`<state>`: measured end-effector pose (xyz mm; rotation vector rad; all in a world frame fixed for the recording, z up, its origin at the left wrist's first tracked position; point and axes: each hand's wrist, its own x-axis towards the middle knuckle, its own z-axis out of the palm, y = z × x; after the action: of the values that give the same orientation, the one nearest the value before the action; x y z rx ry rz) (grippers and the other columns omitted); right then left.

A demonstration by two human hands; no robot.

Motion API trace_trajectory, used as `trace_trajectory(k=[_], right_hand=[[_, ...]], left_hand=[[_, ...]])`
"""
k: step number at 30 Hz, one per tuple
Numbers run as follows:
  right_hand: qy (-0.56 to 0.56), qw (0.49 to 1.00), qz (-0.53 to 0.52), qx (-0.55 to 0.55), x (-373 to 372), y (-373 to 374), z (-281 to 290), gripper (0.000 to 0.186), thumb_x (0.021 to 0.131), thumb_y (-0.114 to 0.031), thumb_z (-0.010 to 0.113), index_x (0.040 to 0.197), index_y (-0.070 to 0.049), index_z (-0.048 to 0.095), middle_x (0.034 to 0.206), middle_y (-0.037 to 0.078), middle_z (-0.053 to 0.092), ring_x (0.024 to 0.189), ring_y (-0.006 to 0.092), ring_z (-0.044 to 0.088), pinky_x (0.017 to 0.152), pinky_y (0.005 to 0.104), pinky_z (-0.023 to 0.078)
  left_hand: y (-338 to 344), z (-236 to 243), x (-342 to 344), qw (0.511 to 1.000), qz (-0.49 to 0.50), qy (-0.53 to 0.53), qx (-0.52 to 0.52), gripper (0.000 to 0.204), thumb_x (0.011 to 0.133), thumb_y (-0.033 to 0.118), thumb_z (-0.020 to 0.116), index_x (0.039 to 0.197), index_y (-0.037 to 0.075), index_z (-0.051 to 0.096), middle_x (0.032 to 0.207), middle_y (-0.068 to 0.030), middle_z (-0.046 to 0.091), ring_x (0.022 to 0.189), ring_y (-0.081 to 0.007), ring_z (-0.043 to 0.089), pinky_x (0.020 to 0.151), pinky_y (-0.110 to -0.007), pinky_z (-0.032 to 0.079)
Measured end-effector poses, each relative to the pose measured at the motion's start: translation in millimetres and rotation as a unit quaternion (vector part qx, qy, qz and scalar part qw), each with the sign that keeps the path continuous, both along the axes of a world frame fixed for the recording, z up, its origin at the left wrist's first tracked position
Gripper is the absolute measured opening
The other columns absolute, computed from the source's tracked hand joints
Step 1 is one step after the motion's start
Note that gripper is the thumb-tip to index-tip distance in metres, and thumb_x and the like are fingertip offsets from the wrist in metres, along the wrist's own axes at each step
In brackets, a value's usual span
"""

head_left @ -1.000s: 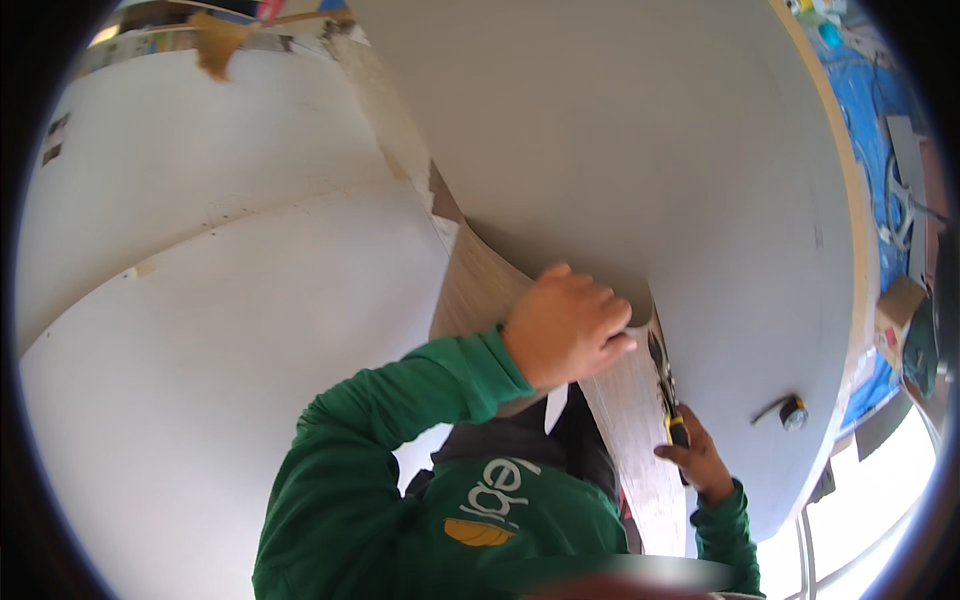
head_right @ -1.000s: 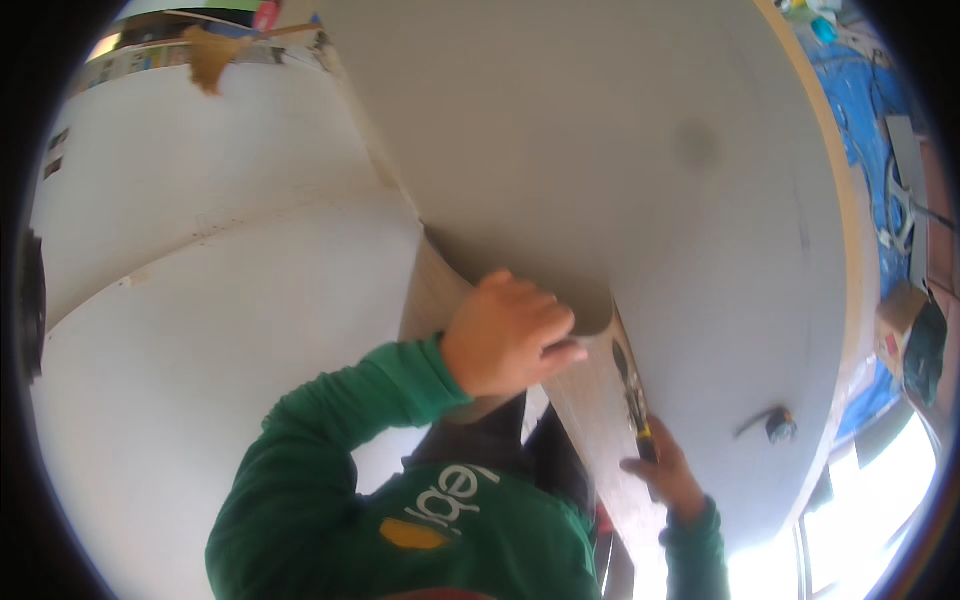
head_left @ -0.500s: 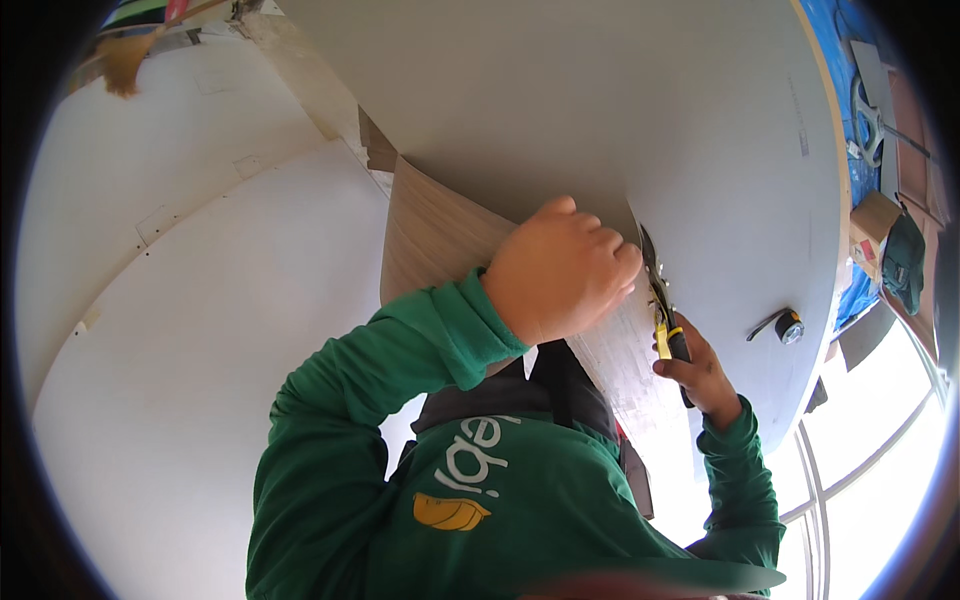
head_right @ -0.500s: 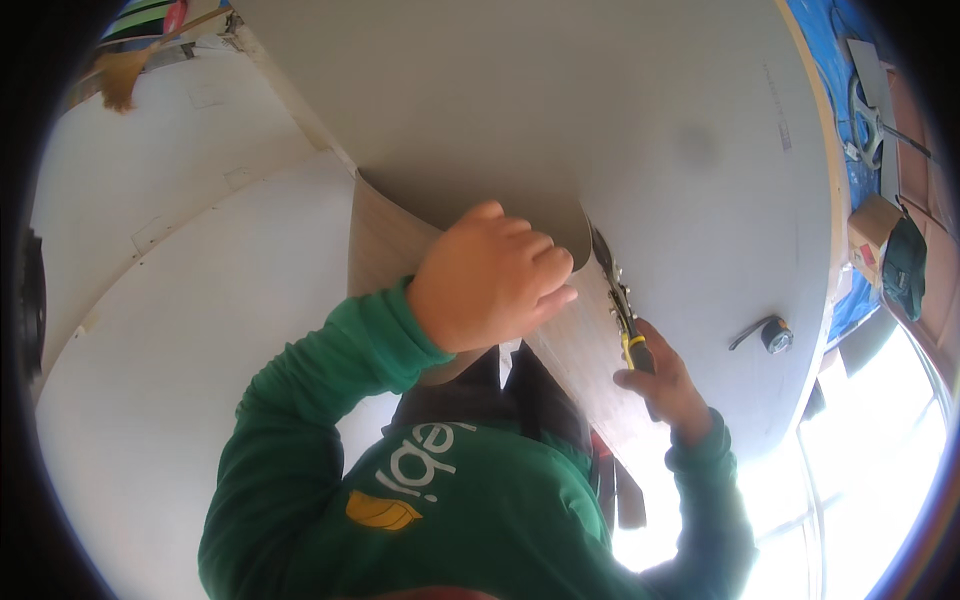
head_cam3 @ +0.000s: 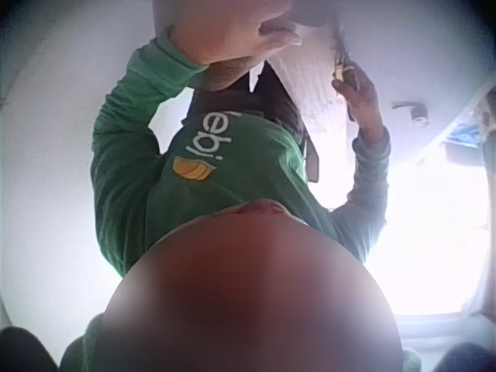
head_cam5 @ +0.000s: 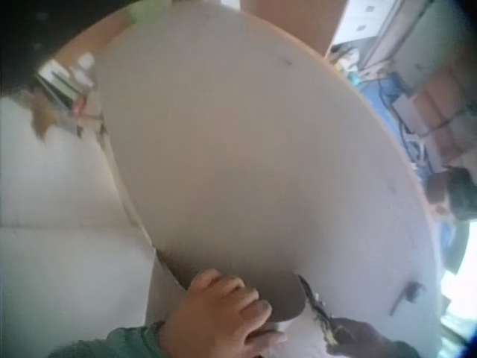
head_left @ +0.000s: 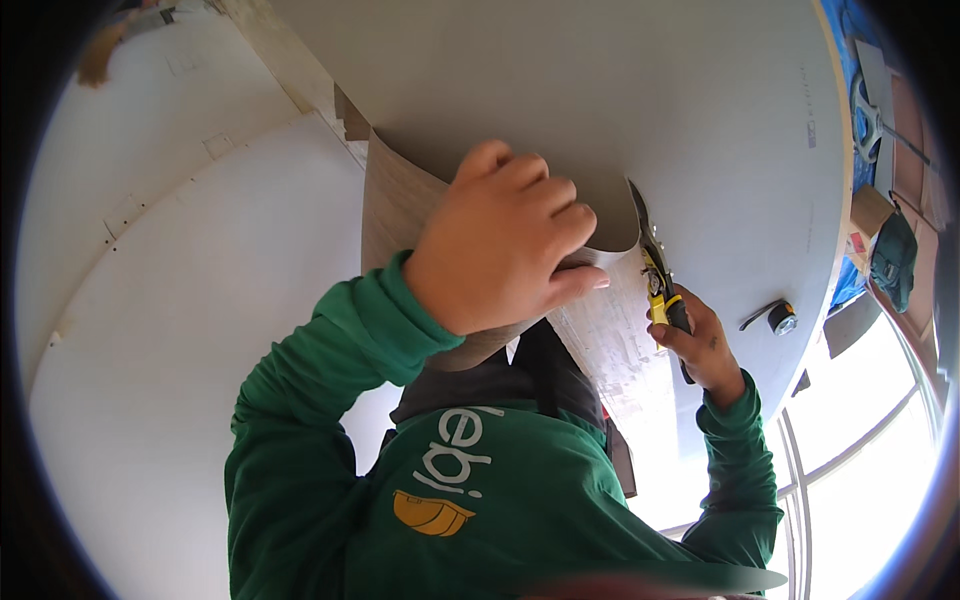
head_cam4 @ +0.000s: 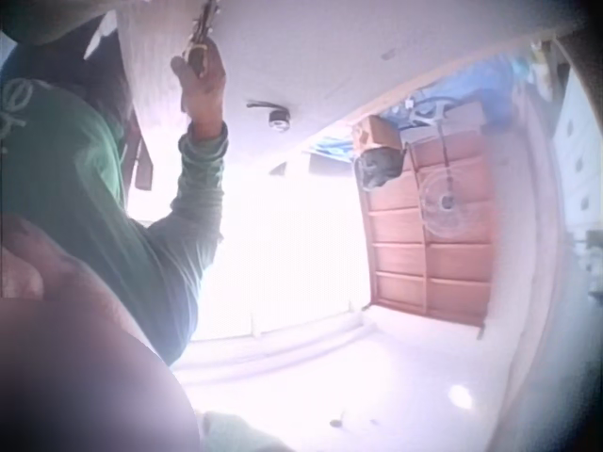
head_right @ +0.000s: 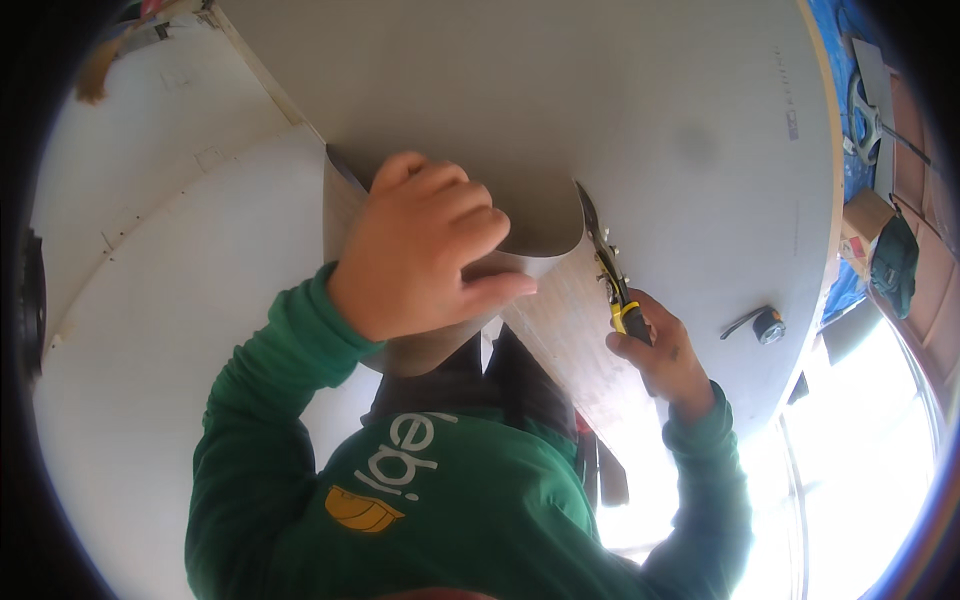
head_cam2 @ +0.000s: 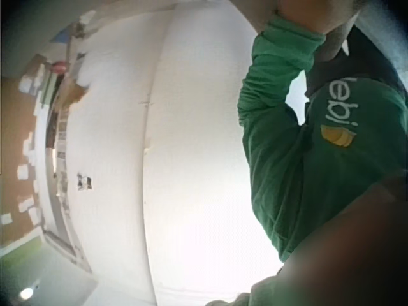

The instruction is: The person uses tin snips to cut a curved edge along a roll of wood-grain laminate. They hold the roll with one hand and cut with the other, periodically repositioning the roll to continue the cut.

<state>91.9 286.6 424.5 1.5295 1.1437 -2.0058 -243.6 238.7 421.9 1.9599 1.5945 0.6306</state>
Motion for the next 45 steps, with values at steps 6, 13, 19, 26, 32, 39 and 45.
trace_trajectory(k=[6,13,19,26,32,39,45], right_hand=[[0.035,0.997,0.027,0.055,-2,1,-10,0.062,0.096,-0.05,0.07,0.126,0.003,0.06,0.101,0.009,0.065,0.093,0.0183,0.064,0.084,0.0339,0.052],[0.012,0.997,0.056,0.05,-4,2,-12,0.072,0.1,-0.06,0.063,0.134,0.004,0.056,0.108,0.012,0.064,0.101,0.0213,0.064,0.093,0.0362,0.05],[-0.062,0.994,0.086,-0.005,-16,16,-4,0.057,0.096,-0.031,0.065,0.14,0.003,0.052,0.113,0.011,0.062,0.109,0.0215,0.058,0.099,0.0362,0.044],[0.003,0.999,0.047,-0.022,-17,14,-13,0.056,0.086,-0.023,0.059,0.137,0.002,0.053,0.111,0.011,0.062,0.108,0.0216,0.059,0.096,0.0365,0.045],[0.027,1.0,-0.001,0.006,-21,10,-14,0.048,0.088,-0.027,0.067,0.126,0.002,0.059,0.098,0.008,0.062,0.092,0.0164,0.056,0.084,0.0332,0.046],[0.011,0.997,0.071,0.037,-20,17,-9,0.064,0.098,-0.054,0.067,0.121,0.005,0.06,0.096,0.009,0.063,0.085,0.0164,0.057,0.081,0.0321,0.047],[0.044,0.997,0.025,0.064,-15,4,-15,0.07,0.1,-0.061,0.062,0.118,0.006,0.061,0.092,0.01,0.067,0.087,0.0172,0.062,0.078,0.0333,0.049]], left_hand=[[11,-22,-40,0.999,0.035,-0.021,0.007,0.041,0.081,0.05,0.083,0.08,0.013,0.066,0.08,0.0004,0.059,0.088,-0.024,0.059,0.088,-0.045,0.042],[82,-92,-138,0.962,0.173,0.154,0.145,0.048,0.102,0.04,0.062,0.127,-0.001,0.067,0.137,-0.0222,0.064,0.124,-0.0418,0.059,0.111,-0.052,0.042],[100,-135,-156,0.931,0.231,0.229,0.167,0.054,0.103,0.039,0.062,0.14,-0.001,0.06,0.147,-0.0228,0.057,0.135,-0.0421,0.052,0.116,-0.053,0.038],[94,-148,-153,0.925,0.228,0.258,0.16,0.059,0.104,0.044,0.057,0.143,-0.001,0.058,0.15,-0.0207,0.055,0.139,-0.0406,0.049,0.119,-0.055,0.032],[94,-146,-152,0.923,0.228,0.268,0.153,0.061,0.104,0.046,0.056,0.145,-0.001,0.057,0.151,-0.0211,0.054,0.14,-0.0403,0.048,0.12,-0.055,0.031],[93,-145,-152,0.925,0.224,0.271,0.142,0.063,0.104,0.046,0.056,0.145,-0.002,0.056,0.152,-0.022,0.053,0.142,-0.0397,0.047,0.122,-0.053,0.03],[91,-141,-150,0.927,0.223,0.275,0.123,0.064,0.105,0.046,0.056,0.147,-0.002,0.054,0.153,-0.0221,0.052,0.143,-0.0405,0.045,0.123,-0.053,0.03]])
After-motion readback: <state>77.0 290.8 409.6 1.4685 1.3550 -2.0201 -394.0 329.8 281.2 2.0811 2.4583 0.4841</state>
